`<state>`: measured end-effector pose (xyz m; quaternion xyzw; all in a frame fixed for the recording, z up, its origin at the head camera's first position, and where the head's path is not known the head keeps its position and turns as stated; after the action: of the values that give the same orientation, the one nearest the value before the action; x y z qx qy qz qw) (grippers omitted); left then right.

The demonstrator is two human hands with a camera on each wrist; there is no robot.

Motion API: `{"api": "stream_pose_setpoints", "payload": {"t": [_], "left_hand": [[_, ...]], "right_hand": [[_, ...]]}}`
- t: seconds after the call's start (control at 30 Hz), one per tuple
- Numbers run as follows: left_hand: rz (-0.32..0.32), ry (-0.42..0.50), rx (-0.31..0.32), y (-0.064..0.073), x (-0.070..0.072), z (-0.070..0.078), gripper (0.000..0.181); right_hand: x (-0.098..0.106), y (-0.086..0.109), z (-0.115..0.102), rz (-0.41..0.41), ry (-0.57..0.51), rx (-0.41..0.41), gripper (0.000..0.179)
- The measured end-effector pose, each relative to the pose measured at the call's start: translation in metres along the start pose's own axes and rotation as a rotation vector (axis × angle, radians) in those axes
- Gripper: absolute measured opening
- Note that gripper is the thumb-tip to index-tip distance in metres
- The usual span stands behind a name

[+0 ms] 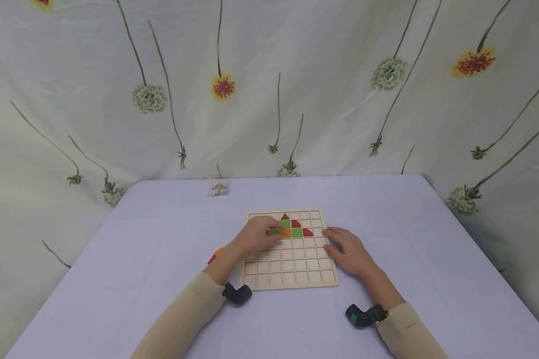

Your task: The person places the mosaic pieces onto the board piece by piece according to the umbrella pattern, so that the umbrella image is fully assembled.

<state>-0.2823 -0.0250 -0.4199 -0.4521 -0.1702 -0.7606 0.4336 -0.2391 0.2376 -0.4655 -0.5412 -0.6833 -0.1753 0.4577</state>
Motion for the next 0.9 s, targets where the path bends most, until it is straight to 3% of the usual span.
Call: {"api": "stream_pose_setpoints", "payload": {"t": [0.3, 0.6, 0.9], "left_hand": [[0.046, -0.007, 0.053, 0.015, 0.015, -0.018, 0.015], [0.111, -0.015, 0.117, 0.04, 0.031, -0.038, 0.014], [0.087, -0.025, 0.186, 0.057, 0.036, -0.052, 0.014]], "right_hand": [[0.0, 0.0, 0.001, 0.0, -0.013, 0.003, 0.044], [0.001, 0.0, -0.002, 0.0, -0.012, -0.002, 0.043], [0.001, 0.001, -0.002, 0.008, -0.003, 0.008, 0.043]]}}
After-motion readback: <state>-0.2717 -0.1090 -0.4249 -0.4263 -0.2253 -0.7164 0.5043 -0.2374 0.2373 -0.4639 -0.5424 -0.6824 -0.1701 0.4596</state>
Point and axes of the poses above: each hand's wrist, its own y-axis away from the middle knuckle, its own x-axis out of the back of the hand, z = x × y, the point moved 2 cm from there along -y, towards the middle knuckle, and after that the axes turned 3 degrees about -z, right-handed, at the moved point
